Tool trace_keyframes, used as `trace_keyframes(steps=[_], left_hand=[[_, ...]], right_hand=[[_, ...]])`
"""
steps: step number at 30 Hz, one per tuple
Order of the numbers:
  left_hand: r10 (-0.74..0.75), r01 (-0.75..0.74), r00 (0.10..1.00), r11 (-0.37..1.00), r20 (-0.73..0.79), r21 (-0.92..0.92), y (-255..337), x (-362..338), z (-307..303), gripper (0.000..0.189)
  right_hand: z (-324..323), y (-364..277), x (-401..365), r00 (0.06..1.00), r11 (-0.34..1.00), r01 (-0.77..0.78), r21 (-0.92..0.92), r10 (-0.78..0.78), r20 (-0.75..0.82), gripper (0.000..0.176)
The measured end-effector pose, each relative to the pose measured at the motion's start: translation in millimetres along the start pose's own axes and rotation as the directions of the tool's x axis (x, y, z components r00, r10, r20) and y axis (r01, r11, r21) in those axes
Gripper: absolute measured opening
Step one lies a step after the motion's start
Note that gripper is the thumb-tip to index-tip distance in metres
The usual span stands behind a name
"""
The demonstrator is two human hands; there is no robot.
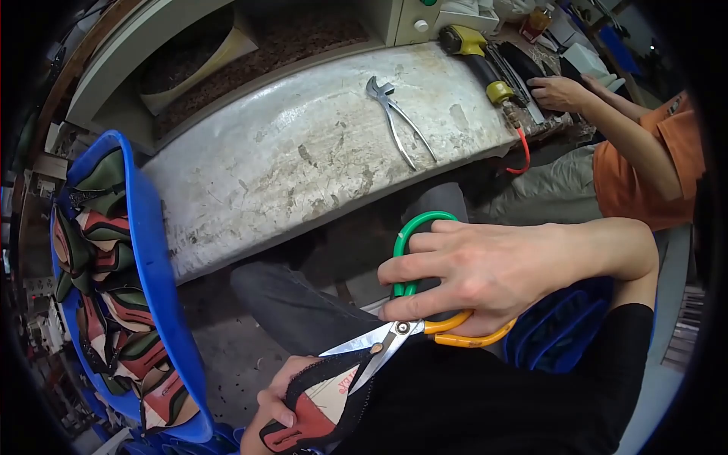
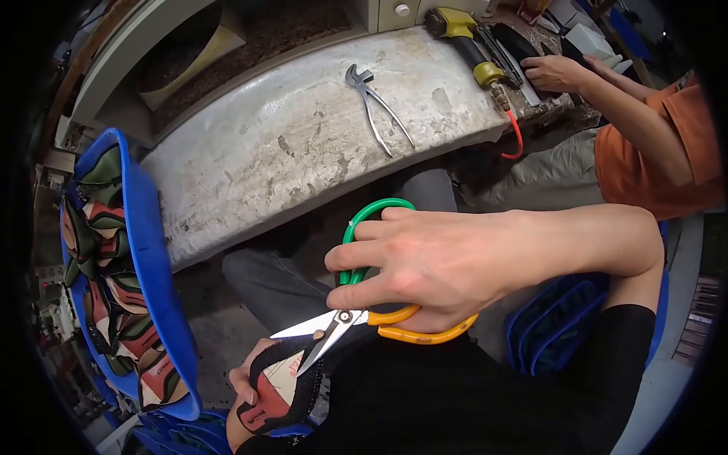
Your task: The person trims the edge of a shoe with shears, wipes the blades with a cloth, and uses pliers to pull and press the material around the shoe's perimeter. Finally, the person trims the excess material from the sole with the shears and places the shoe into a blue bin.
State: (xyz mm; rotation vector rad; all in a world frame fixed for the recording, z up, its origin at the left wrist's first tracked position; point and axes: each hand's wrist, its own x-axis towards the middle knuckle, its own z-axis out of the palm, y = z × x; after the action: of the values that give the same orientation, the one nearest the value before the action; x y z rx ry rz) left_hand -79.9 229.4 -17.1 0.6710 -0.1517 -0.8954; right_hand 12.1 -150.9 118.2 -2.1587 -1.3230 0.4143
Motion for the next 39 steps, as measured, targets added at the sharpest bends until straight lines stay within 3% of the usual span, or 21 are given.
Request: trace_keyframes(steps=[5, 10, 19, 24, 25, 26, 27, 29, 32, 34, 39], left_hand=[[-0.295, 0.293, 0.956, 0.953, 0.003, 0.077, 8, -10, 4, 0.080], [-0.331, 0.331, 0.943, 0.943, 0.012, 0.014, 10, 2, 21, 0.082], [-0.434, 0.438, 0.899, 0.894, -0.059, 0.096, 19, -2, 28, 0.081], [-0.446, 0.446, 0.895, 0.893, -0.013, 0.060, 2, -11, 13, 0.084], [-0.448, 0.447, 0.894, 0.893, -0.005, 0.056, 2, -11, 12, 0.084], [-0.422, 0.425, 0.905, 0.901, -0.053, 0.085, 7, -9, 14, 0.084], [-0.398, 0.408, 0.912, 0.906, -0.101, 0.114, 12, -7, 17, 0.084], [-0.337, 0.373, 0.920, 0.908, -0.201, 0.188, 26, -3, 20, 0.083], [-0.082, 0.172, 0.956, 0.934, -0.282, 0.313, 29, 20, 34, 0.079], [0.192, -0.026, 0.934, 0.879, -0.303, 0.475, 26, 32, 38, 0.076], [0.395, -0.139, 0.856, 0.798, -0.334, 0.587, 12, 59, 55, 0.078]], right_hand=[[14, 5, -8, 0.996, 0.997, 0.056, -0.046, -0.052, 0.071, 0.038], [26, 15, -20, 0.988, 0.994, 0.103, -0.045, -0.097, 0.118, 0.035], [51, 31, -13, 0.976, 0.969, 0.212, 0.124, -0.205, -0.073, 0.037], [43, 35, -30, 0.983, 0.984, 0.177, -0.005, -0.177, 0.040, 0.038], [43, 41, -35, 0.988, 0.990, 0.136, -0.026, -0.137, -0.071, 0.039], [40, 47, -39, 0.978, 0.994, 0.097, -0.047, -0.104, -0.182, 0.040], [33, 45, -45, 0.977, 0.994, 0.098, -0.050, -0.106, -0.184, 0.040], [16, 38, -48, 0.960, 0.975, -0.165, -0.151, 0.123, -0.250, 0.042], [30, 24, -49, 0.933, 0.970, -0.183, -0.158, 0.120, -0.339, 0.046], [42, 12, -48, 0.905, 0.966, -0.205, -0.155, 0.127, -0.405, 0.049], [57, -3, -32, 0.907, 0.944, -0.213, -0.252, 0.095, -0.411, 0.046]])
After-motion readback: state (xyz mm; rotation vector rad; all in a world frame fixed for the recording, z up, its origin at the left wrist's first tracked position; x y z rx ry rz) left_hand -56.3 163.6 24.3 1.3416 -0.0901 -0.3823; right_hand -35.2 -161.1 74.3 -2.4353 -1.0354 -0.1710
